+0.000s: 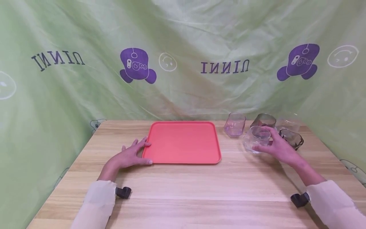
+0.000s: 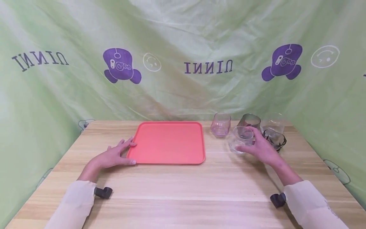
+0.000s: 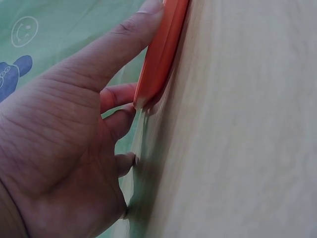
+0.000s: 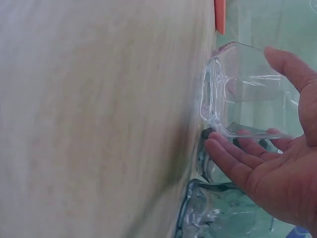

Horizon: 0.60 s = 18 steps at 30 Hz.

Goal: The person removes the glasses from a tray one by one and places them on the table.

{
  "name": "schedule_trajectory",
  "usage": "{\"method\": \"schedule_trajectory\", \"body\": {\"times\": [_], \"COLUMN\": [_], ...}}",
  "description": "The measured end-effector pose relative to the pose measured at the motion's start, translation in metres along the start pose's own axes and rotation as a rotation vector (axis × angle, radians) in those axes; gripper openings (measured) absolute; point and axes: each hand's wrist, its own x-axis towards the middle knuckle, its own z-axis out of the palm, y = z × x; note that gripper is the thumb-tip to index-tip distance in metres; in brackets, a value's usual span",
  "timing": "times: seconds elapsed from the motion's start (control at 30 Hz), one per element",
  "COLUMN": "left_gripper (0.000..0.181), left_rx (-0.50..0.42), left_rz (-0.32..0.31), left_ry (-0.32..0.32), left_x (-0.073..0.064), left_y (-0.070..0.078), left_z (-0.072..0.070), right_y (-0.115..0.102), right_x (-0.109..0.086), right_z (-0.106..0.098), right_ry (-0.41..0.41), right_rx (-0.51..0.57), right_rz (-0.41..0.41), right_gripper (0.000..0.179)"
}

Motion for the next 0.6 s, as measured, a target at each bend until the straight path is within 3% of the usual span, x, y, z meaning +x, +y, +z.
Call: {"method": "schedule_trajectory", "body": {"times": [0.27,0.47,0.6], "left_gripper": [0.088,0.087,0.088], "left_rx": [0.028,0.031,0.048], "left_rz": [-0.001,0.013,0.013], "left_ry": [-0.008,-0.009,-0.017], "left_x": [-0.002,-0.005,-0.008], "left_y": [-0.005,-0.005,-0.006], "left_z": [0.002,-0.004,-0.008], "right_y": [-0.009,-0.024,-0.037], "right_x": [-0.005,-0.006,-0.008], "right_z": [0.003,0.0,0.001], "right_ry": [0.027,0.096,0.155], "right_rx": [-0.064,-0.07,-0.099], "right_rz": [-0.039,-0.163,-0.202], "right_gripper": [0.103,0.099,0.102]}}
